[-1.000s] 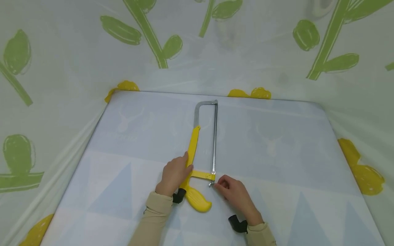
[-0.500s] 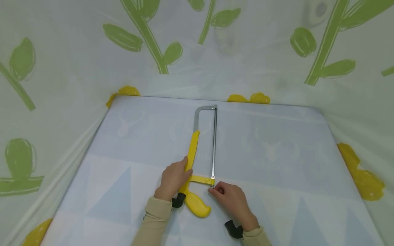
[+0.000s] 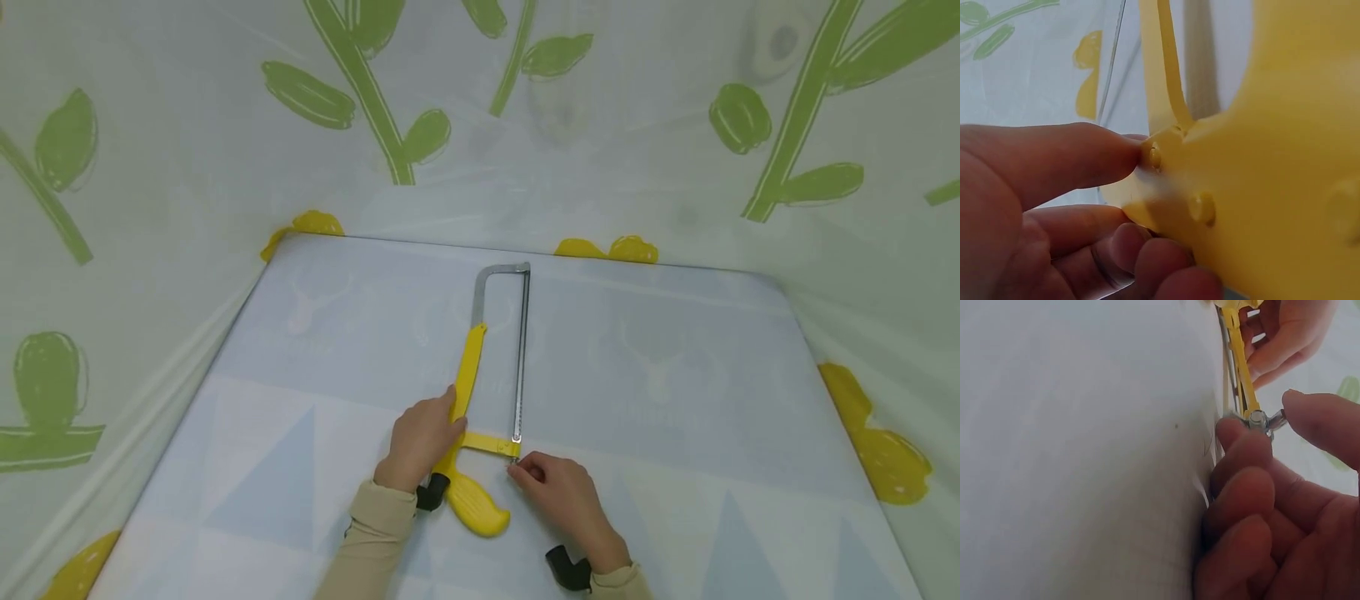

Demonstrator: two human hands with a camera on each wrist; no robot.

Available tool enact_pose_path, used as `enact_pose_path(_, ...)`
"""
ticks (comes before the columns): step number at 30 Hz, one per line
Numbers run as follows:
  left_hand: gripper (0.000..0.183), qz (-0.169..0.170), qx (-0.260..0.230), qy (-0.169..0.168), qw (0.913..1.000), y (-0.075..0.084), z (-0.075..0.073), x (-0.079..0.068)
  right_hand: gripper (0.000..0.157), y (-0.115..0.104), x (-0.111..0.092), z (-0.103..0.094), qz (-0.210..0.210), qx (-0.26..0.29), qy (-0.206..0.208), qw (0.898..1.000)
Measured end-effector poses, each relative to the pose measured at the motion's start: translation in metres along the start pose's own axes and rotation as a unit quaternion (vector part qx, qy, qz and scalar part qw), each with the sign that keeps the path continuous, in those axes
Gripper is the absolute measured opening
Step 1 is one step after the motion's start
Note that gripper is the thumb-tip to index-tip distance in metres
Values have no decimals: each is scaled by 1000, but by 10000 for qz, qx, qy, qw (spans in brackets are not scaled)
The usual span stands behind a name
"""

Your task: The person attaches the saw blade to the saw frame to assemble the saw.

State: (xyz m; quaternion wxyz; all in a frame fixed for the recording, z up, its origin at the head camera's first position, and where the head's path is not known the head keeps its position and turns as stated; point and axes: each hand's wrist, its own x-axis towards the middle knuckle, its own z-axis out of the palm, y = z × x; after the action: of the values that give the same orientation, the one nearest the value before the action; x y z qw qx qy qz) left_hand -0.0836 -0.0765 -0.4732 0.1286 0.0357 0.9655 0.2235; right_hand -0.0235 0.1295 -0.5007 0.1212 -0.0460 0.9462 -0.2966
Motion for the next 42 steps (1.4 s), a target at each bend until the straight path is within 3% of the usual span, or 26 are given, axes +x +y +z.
enact_pose_path(6,56,69,5,92,9999,-1,3,0,20,1,0,-1,-79,114,-44,9999)
enact_pose_path(16,57,10,-21,-1,10000,-2,6,-3,21,6,-4,1,130,704,-148,9973)
enact_pose_path(22,57,-7,-7,17,10000,-2,5,-5,17,7,-4,3,225,851,10,9961)
enact_pose_path(31,56,133,17,93,9999,-3,5,-6,21,4,-5,2,221,794,-114,9965)
enact_pose_path(42,55,245,32,223,9994,-4,6,-3,37,0,-3,1,285,606,-234,9975)
